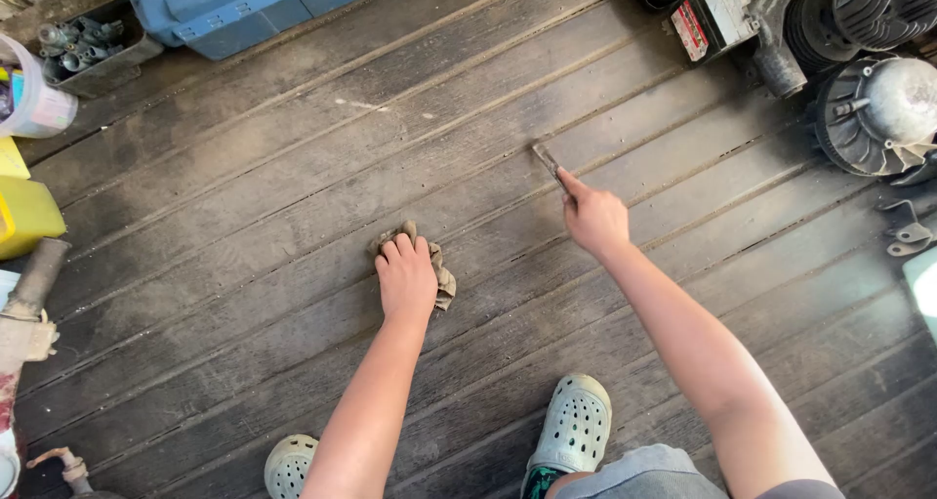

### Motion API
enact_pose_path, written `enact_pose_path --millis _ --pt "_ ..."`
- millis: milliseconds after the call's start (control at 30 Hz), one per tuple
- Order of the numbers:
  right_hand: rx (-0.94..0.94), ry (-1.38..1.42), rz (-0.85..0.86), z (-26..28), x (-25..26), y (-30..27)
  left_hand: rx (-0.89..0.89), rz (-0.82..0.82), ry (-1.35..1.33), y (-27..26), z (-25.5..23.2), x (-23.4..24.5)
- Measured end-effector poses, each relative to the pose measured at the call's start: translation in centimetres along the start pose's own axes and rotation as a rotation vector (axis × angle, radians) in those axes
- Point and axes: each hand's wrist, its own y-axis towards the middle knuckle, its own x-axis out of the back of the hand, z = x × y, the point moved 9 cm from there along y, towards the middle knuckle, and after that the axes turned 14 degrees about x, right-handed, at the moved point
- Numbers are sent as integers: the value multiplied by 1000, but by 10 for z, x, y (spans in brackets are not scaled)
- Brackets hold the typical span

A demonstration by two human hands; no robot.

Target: The person wipes a wooden floor with a cloth and then uses a metal scraper to remove debris from the gaps between floorboards. The person moves across the floor, alternating between wiping and scraping motions.

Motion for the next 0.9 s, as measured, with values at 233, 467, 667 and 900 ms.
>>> enact_pose_path --millis 233,467,667,900 --pt "-135 -103 -161 -38 34 10 0 -75 -50 3 1 -10" --pt "127 -11 75 47 -36 -9 -88 -103 -136 17 10 -20" --pt "-39 -59 -141 -10 11 3 -45 317 -194 27 61 30" --pt "-176 -76 -128 19 9 -12 75 403 -154 -11 110 20"
